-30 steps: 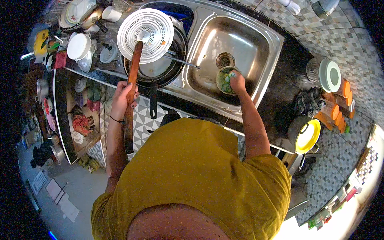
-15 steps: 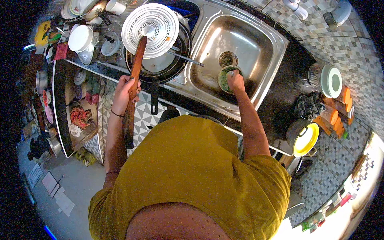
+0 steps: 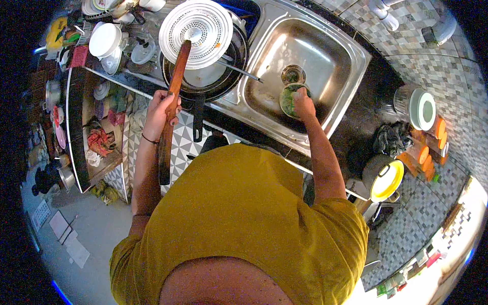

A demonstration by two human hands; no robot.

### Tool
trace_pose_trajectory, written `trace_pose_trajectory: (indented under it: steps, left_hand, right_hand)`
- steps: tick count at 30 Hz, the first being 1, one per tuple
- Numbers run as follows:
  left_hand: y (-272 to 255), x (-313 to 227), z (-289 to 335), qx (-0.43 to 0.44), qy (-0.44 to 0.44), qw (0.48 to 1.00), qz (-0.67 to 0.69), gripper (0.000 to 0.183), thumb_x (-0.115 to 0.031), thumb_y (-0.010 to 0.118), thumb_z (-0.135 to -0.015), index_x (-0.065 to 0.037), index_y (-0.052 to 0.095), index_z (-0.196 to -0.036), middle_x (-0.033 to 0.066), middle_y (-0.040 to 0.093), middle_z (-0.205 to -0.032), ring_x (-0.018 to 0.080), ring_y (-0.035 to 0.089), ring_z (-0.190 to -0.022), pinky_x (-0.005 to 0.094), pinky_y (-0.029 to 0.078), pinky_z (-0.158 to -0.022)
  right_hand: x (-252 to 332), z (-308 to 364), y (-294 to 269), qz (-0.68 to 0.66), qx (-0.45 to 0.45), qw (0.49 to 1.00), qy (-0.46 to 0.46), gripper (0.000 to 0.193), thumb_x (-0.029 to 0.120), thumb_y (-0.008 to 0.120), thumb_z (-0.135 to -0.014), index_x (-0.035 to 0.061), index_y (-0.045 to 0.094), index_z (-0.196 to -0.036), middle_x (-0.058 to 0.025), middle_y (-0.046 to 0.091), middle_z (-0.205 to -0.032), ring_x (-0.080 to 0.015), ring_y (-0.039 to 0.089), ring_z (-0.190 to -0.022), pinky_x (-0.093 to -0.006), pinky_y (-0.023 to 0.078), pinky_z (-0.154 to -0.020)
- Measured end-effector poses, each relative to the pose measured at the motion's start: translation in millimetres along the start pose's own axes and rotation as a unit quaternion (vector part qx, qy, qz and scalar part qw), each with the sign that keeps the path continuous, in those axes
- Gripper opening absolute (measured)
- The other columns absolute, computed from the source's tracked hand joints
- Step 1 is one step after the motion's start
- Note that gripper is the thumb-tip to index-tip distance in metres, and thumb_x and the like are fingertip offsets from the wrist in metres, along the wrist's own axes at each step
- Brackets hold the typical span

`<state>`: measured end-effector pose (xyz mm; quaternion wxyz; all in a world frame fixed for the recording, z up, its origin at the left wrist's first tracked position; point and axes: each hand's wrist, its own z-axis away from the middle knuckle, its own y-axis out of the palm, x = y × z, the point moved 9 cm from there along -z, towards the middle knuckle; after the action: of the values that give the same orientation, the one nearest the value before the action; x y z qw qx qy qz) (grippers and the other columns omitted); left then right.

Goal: Washing various dishes and a small frying pan in a kitchen sink.

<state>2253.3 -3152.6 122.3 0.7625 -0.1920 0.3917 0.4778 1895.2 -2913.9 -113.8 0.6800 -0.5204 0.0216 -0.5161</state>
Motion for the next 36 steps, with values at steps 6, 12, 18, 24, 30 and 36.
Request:
trace_pose_trajectory:
  steps: [6, 12, 18, 24, 30, 36]
  left_hand:
    - [1, 0, -1, 0.000, 0.002, 1.000, -0.011, 0.017, -0.020, 0.050, -0.093, -0.011, 0.035, -0.094, 0.0061, 0.054, -0.082, 0.0111, 0.051, -0.065, 0.0237, 0.038, -0.043]
    - [-3, 5, 0, 0.007, 0.006, 1.000, 0.006, 0.017, -0.020, 0.050, -0.092, -0.012, 0.035, -0.094, 0.0054, 0.054, -0.082, 0.0108, 0.050, -0.065, 0.0237, 0.038, -0.043]
    - [-1, 3, 1, 0.000, -0.001, 1.000, 0.007, 0.016, -0.019, 0.050, -0.093, -0.012, 0.036, -0.093, 0.0053, 0.053, -0.081, 0.0108, 0.050, -0.064, 0.0236, 0.038, -0.043]
    - [-3, 4, 0, 0.006, 0.009, 1.000, 0.014, 0.014, -0.017, 0.048, -0.094, -0.011, 0.035, -0.093, 0.0055, 0.053, -0.082, 0.0110, 0.050, -0.064, 0.0239, 0.039, -0.042]
    - [-2, 1, 1, 0.001, 0.009, 1.000, 0.010, 0.014, -0.018, 0.048, -0.093, -0.011, 0.035, -0.093, 0.0052, 0.053, -0.081, 0.0104, 0.050, -0.065, 0.0235, 0.039, -0.043]
    - [-5, 6, 1, 0.000, 0.000, 1.000, 0.017, 0.013, -0.018, 0.048, -0.094, -0.012, 0.036, -0.094, 0.0040, 0.053, -0.081, 0.0091, 0.048, -0.064, 0.0230, 0.038, -0.044]
  right_hand:
    - [-7, -3, 4, -0.098, -0.005, 0.993, -0.064, 0.040, 0.015, 0.068, -0.076, 0.0062, 0.041, -0.105, -0.0183, 0.060, -0.078, -0.0255, 0.062, -0.057, -0.0401, 0.049, -0.048]
    - [6, 2, 2, -0.009, 0.140, 0.989, 0.047, 0.050, 0.027, 0.073, -0.068, -0.0040, 0.046, -0.097, -0.0233, 0.063, -0.080, -0.0341, 0.065, -0.074, -0.0436, 0.051, -0.070]
    - [4, 1, 0, 0.056, 0.076, 0.996, -0.002, 0.055, 0.035, 0.073, -0.070, -0.0058, 0.047, -0.096, -0.0272, 0.063, -0.089, -0.0391, 0.063, -0.084, -0.0453, 0.050, -0.076]
    - [4, 1, 5, 0.141, 0.080, 0.987, -0.015, 0.067, 0.035, 0.067, -0.075, -0.0120, 0.040, -0.115, -0.0303, 0.060, -0.095, -0.0442, 0.059, -0.092, -0.0473, 0.047, -0.080]
    - [-6, -3, 19, 0.151, 0.089, 0.983, -0.057, 0.060, 0.034, 0.063, -0.079, -0.0114, 0.041, -0.110, -0.0319, 0.059, -0.093, -0.0447, 0.059, -0.089, -0.0473, 0.048, -0.079]
    - [-11, -3, 33, 0.211, 0.144, 0.963, -0.090, 0.058, 0.037, 0.060, -0.082, -0.0131, 0.042, -0.105, -0.0298, 0.060, -0.094, -0.0408, 0.062, -0.089, -0.0463, 0.051, -0.077]
